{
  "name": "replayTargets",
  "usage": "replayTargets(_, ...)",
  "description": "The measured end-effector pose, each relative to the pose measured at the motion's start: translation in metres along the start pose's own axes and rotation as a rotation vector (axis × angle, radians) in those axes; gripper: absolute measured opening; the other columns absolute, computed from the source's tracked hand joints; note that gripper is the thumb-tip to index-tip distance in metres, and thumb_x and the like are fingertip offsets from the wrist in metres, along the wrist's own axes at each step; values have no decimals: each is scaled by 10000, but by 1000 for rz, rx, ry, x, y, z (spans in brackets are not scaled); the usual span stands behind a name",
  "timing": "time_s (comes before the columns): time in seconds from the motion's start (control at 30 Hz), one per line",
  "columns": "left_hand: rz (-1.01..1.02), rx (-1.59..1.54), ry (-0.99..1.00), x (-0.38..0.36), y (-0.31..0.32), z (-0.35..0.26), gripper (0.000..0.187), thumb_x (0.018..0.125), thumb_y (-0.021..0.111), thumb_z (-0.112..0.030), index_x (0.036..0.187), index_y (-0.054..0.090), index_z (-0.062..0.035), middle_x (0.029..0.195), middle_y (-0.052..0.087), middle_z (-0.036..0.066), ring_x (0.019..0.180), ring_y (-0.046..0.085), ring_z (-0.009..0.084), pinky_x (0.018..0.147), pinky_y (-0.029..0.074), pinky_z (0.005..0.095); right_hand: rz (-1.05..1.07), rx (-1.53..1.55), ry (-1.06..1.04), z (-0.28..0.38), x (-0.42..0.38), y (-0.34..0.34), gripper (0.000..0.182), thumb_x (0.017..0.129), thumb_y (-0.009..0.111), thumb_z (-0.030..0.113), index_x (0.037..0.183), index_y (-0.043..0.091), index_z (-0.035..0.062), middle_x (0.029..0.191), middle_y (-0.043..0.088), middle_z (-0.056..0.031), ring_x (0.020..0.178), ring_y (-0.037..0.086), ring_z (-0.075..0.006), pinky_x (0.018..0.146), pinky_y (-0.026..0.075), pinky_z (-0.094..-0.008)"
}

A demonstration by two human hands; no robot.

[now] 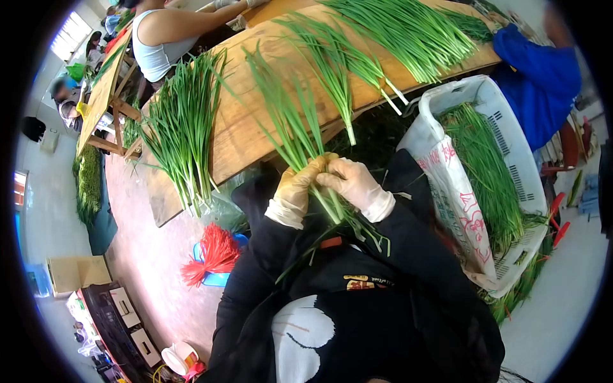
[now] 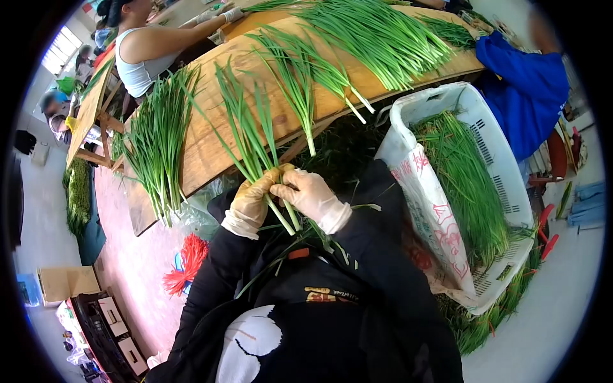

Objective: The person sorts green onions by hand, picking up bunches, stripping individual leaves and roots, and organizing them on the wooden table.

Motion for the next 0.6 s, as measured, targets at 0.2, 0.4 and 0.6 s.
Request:
replayTargets(0.2, -178, 34, 174, 0, 6, -7, 251, 820, 557, -172, 987, 550, 15, 954, 600, 109, 840, 554, 152, 738, 444, 245, -297, -426, -341, -4, -4, 6, 219, 786, 554, 213, 654, 482, 54, 596, 467, -94, 570, 501, -254, 505, 413, -337)
replayTargets(0.4, -300, -83, 352, 11, -19, -57, 226, 798, 600, -196, 927, 543, -18, 818, 566, 36, 753, 529, 138, 659, 441, 249, -32, -692, -265, -44, -64, -11, 194, 785, 523, 220, 654, 510, 78, 611, 483, -76, 606, 527, -239, 512, 427, -325)
replayTargets(0.6, -15, -175, 71, 16, -31, -56, 276, 799, 583, -147, 1013, 513, 13, 1014, 557, 145, 884, 547, 209, 788, 458, 316, -16, -425, 183, -62, -32, -62, 306, 814, 485, 325, 846, 571, 33, 726, 582, -131, 727, 562, -262, 628, 442, -359)
Point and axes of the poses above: each hand's wrist, its own x-axis towards the middle knuckle, its own y-axis out of the palm, z = x × y, the point moved 1 cm from there along x, towards the middle knuckle
